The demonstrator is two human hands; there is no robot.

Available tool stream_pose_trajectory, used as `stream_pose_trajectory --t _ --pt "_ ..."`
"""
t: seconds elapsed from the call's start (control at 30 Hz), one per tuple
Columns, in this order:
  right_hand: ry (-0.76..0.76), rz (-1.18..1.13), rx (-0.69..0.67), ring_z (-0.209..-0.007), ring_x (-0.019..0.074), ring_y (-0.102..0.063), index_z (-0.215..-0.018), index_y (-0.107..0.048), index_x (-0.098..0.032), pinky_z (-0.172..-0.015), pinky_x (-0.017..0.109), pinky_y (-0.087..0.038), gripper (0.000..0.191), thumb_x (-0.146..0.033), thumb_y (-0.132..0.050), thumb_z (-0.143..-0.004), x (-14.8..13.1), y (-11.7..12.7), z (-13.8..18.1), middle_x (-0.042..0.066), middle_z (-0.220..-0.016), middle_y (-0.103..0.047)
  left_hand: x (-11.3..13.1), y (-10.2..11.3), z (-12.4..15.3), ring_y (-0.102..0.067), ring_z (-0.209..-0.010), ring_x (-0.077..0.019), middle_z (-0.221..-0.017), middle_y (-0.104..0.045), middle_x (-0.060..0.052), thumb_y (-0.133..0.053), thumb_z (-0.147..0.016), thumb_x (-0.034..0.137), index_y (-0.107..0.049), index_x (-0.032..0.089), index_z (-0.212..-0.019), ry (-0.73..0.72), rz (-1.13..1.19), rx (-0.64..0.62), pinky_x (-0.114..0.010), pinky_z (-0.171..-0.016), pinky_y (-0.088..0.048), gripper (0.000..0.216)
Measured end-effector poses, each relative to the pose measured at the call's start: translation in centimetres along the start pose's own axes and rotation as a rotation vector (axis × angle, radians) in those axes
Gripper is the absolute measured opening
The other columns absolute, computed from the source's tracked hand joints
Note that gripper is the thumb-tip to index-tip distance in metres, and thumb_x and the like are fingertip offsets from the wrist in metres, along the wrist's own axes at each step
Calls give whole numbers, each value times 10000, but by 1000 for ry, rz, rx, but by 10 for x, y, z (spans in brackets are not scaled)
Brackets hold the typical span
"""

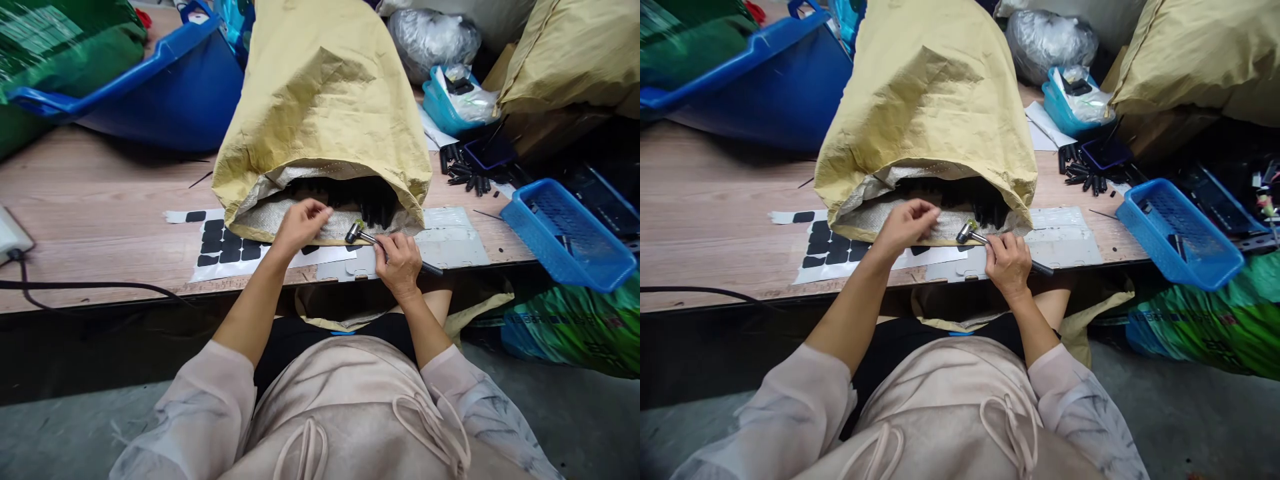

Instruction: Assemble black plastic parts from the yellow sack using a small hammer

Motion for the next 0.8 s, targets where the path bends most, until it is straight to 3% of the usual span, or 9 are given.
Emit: stream_pose_trajectory --t 0.03,0.1,0.27,0.37,0.53,0.63,0.73,0.8 --pt "6 9 7 -896 238 -512 -1110 -769 -258 -784 369 -376 218 -328 -587 -1013 -1 1 0 72 -966 -677 -4 15 -14 -639 -724 -189 -836 -705 -63 -677 -896 516 -707 159 -978 27 -78 169 -295 -672 -519 367" --pt "15 24 15 -890 235 -511 -1110 -771 -260 -779 364 -372 213 -324 -595 -1009 -1 1 0 66 -957 -676 -9 30 -34 -676 -868 -263 -872 -718 -101 -711 -859 513 -711 153 -937 108 -234 361 -360 -797 -545 368" --pt "10 33 -18 -906 230 -516 -1113 -768 -254 -799 356 -373 216 -324 -589 -1015 -1 -1 0 63 -965 -671 -17 35 -56 -664 -1098 -397 -1104 -740 -185 -735 -812 536 -751 173 -974 320 -371 447 -476 -949 -514 398" --pt "5 33 -29 -913 230 -518 -1122 -765 -251 -808 358 -376 225 -329 -579 -1021 -1 -2 0 65 -969 -668 -20 39 -53 -664 -1055 -361 -1074 -746 -151 -720 -816 466 -765 183 -1001 299 -368 420 -446 -922 -512 341" --pt "1 28 -28 -913 233 -514 -1121 -761 -258 -801 364 -376 227 -335 -573 -1021 0 -2 0 66 -969 -663 -12 47 -18 -609 -799 -209 -822 -705 -33 -667 -850 453 -744 190 -928 28 -385 325 -309 -775 -489 286" --pt "2 29 -15 -906 232 -509 -1112 -763 -261 -796 362 -374 222 -336 -577 -1019 -1 -1 0 64 -967 -662 -4 44 12 -557 -708 -168 -807 -681 -16 -659 -882 438 -733 191 -917 -178 -378 201 -290 -712 -459 260" --pt "-9 28 -18 -903 231 -506 -1112 -763 -263 -794 360 -372 219 -331 -577 -1017 1 -1 0 65 -974 -661 3 29 39 -575 -751 -170 -867 -679 -30 -675 -895 404 -728 194 -901 -383 -377 30 -296 -725 -459 216" --pt "-13 21 -27 -905 233 -504 -1120 -760 -262 -790 361 -372 222 -327 -575 -1016 2 -2 0 68 -981 -659 0 20 49 -606 -806 -181 -905 -677 -39 -676 -907 377 -727 195 -903 -442 -381 -45 -303 -748 -468 189"
Point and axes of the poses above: each hand's wrist, its own z-axis away from the middle knuckle, its own y-axis out of the back of the hand, x = y × z, the point moved 10 cm from there along -z, towards the middle knuckle
